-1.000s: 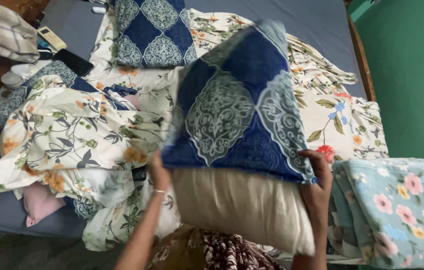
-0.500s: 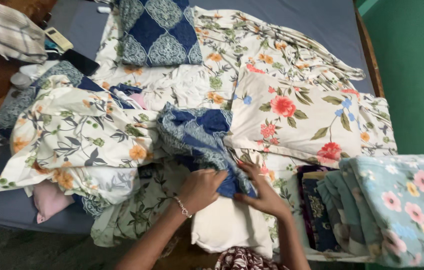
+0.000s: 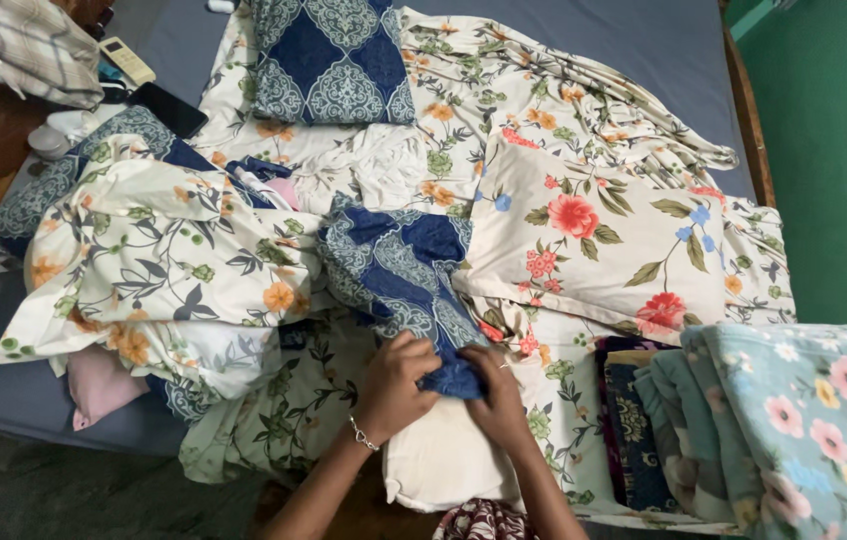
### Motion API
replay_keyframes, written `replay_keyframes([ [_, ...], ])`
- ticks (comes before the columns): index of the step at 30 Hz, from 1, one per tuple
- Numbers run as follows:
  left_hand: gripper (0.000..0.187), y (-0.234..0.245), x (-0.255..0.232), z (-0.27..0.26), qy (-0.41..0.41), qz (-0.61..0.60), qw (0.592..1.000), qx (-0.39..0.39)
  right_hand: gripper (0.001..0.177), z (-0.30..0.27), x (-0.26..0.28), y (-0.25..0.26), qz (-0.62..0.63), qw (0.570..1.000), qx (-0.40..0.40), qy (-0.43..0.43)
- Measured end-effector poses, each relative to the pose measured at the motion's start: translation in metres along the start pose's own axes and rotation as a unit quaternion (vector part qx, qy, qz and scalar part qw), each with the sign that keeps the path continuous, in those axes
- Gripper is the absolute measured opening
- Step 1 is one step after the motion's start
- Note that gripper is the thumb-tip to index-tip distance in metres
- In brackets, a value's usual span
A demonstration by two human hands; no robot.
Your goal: The person puts covers on pillows and arranges them on a bed with floral sheets.
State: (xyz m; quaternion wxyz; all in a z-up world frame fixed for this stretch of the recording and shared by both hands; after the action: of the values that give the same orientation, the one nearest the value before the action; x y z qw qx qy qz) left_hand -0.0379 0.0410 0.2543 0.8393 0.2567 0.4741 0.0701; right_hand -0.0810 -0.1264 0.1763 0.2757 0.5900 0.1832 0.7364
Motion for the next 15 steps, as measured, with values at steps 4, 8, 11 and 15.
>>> replay_keyframes([
  [4,0.016,-0.012,0.004,-0.008,-0.003,-0.005,1.0,0.027,0.043,0.0,-0.104,-0.006,-0.017,0.994,-0.063,-0.092],
  [8,0.024,-0.037,0.03,-0.013,0.115,0.097,0.966,0.21,0.048,-0.043,-0.186,-0.007,0.23,0.901,-0.121,-0.348],
  [11,0.06,-0.024,0.041,-0.01,0.157,0.093,0.962,0.205,0.045,-0.04,-0.151,0.018,0.307,0.9,-0.082,-0.299],
  [15,0.064,-0.022,0.016,-0.002,-0.078,0.287,0.953,0.061,0.056,-0.017,-0.018,0.023,-0.093,0.995,-0.02,0.002],
])
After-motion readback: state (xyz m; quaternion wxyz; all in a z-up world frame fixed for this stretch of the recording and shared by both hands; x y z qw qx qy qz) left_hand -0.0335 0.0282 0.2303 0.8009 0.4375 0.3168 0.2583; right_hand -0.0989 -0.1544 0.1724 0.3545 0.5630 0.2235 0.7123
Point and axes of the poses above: each hand's wrist, its own z-axis towards the middle knuckle, its own y-axis out of the back of the hand, x = y × z, the point moved 9 cm from there along z, towards the middle knuckle, and after that the axes turned 5 degrees about -x, right-handed, at the moved point
